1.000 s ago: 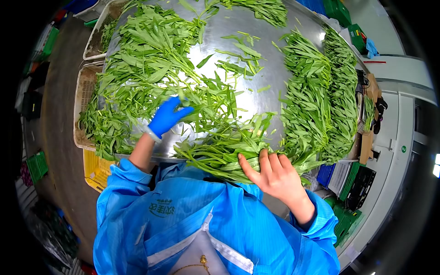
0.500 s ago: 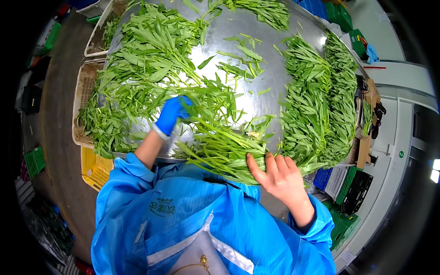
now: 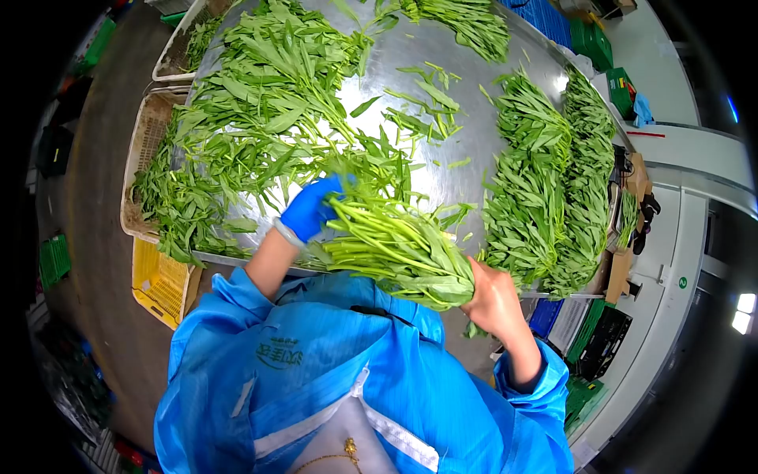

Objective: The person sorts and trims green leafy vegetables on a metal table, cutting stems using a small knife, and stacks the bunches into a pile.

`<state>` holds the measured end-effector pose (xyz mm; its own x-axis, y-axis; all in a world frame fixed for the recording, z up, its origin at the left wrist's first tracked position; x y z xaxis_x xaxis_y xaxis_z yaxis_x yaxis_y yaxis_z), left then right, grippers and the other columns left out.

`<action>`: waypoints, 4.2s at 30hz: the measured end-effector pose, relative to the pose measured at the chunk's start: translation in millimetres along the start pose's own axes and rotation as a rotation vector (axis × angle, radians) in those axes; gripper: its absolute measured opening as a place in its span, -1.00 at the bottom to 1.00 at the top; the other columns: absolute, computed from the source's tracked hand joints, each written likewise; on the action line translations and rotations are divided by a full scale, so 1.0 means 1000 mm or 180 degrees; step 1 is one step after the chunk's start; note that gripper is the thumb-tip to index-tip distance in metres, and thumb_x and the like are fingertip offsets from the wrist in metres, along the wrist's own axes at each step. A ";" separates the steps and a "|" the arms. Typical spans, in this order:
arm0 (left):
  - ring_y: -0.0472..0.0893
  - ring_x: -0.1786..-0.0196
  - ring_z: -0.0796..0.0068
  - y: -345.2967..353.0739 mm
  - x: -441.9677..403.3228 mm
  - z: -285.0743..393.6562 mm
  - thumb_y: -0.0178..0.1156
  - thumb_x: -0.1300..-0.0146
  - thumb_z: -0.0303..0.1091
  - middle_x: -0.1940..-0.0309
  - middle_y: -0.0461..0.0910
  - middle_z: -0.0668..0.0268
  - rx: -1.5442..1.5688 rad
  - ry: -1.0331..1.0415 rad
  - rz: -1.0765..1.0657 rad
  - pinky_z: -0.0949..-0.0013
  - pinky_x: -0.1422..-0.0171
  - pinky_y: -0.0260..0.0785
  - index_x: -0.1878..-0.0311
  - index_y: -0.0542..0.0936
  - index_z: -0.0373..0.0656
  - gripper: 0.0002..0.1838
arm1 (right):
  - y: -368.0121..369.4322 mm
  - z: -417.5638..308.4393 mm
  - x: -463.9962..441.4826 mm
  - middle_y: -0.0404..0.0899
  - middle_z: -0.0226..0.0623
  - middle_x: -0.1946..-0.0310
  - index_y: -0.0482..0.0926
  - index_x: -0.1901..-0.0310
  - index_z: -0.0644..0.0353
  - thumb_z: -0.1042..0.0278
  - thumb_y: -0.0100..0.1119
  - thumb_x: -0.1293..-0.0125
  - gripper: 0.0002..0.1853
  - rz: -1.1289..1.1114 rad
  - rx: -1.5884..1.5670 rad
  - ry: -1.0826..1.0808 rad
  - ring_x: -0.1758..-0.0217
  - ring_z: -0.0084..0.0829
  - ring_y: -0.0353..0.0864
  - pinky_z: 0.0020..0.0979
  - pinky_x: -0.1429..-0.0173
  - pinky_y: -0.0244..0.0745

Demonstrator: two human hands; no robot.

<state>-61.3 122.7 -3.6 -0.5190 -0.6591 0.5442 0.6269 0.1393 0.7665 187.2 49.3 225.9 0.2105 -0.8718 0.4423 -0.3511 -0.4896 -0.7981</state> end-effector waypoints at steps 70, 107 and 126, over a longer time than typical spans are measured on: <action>0.63 0.05 0.50 0.054 0.027 -0.012 0.35 -0.07 -0.55 0.12 0.66 0.28 -0.1562 0.0484 -0.0768 0.40 -0.09 0.48 -0.04 0.58 -0.24 -0.59 | 0.076 0.042 0.009 0.62 -0.29 -0.02 0.49 -0.18 0.26 0.56 0.39 0.07 -0.35 -0.0763 -0.3798 0.1627 -0.07 -0.40 0.57 -0.41 -0.25 0.35; 0.67 0.19 0.43 -0.031 0.048 0.060 0.12 -0.37 -0.22 0.21 0.70 0.13 -0.2958 0.1565 0.0479 0.40 0.03 0.50 0.08 0.64 -0.35 -0.66 | 0.060 0.041 0.005 0.63 -0.31 0.04 0.49 -0.17 0.29 0.63 0.38 0.07 -0.35 -0.0700 -0.3524 0.1417 0.02 -0.43 0.60 -0.43 -0.10 0.46; 0.62 0.16 0.60 -0.039 0.028 0.080 0.21 -0.29 -0.36 0.09 0.66 0.26 -0.1060 0.1603 0.0892 0.60 0.13 0.42 -0.07 0.60 -0.23 -0.69 | 0.077 0.084 0.026 0.65 -0.31 0.09 0.44 -0.21 0.24 0.46 0.40 0.14 -0.26 -0.0363 -0.3987 0.2078 0.01 -0.38 0.61 -0.41 -0.20 0.39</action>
<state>-146.6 157.4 9.2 -0.0259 -0.9072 0.4198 0.8866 0.1732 0.4289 242.3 -9.7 141.6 -0.0400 -0.5078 0.8606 -0.9983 0.0568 -0.0129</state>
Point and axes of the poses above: each hand's wrist, its own x-axis away from the middle knuckle, its own y-axis out of the palm, z = x × y, the point moved 5 cm from there along -x, towards the middle knuckle
